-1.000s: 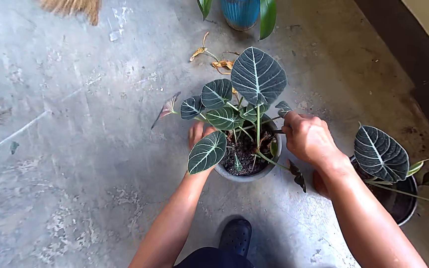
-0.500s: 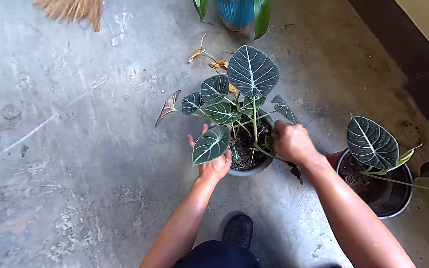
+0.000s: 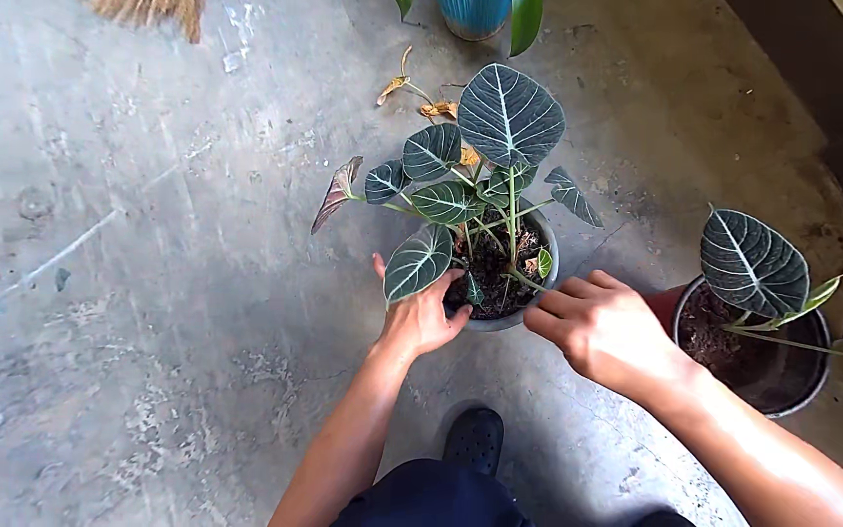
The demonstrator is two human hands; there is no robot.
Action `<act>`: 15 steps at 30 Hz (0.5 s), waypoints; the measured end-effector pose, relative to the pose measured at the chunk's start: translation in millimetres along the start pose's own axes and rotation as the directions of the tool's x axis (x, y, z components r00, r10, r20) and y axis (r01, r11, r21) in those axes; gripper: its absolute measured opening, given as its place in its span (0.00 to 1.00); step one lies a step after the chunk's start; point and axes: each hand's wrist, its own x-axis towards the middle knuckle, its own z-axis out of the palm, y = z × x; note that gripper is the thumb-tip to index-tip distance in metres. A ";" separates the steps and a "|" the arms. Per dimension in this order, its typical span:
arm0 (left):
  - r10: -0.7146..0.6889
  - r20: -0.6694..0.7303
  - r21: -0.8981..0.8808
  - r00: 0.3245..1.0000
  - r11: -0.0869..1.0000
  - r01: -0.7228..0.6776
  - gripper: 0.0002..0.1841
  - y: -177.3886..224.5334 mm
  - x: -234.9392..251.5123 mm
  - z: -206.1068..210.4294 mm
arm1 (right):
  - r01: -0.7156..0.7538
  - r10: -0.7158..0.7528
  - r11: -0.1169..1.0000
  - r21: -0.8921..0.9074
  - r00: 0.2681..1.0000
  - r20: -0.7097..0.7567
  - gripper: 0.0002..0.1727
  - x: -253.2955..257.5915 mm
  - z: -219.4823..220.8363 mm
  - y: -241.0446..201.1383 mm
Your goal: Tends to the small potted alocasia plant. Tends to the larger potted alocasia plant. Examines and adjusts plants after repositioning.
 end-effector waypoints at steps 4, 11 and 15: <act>-0.085 -0.004 0.058 0.996 0.995 0.085 0.29 2.0 4.5 -6.4 | 0.091 -0.086 0.996 -0.024 0.984 0.156 0.09 13.7 43.2 7.4; -0.047 -0.054 -0.030 0.997 0.999 0.046 0.26 7.0 7.2 -1.5 | -0.031 0.033 0.999 0.015 0.995 -0.096 0.09 -11.5 59.4 17.8; -0.084 0.113 0.000 0.990 0.996 0.084 0.34 4.6 7.8 -8.1 | -0.053 0.060 0.995 0.080 0.995 -0.082 0.12 -14.5 30.8 9.4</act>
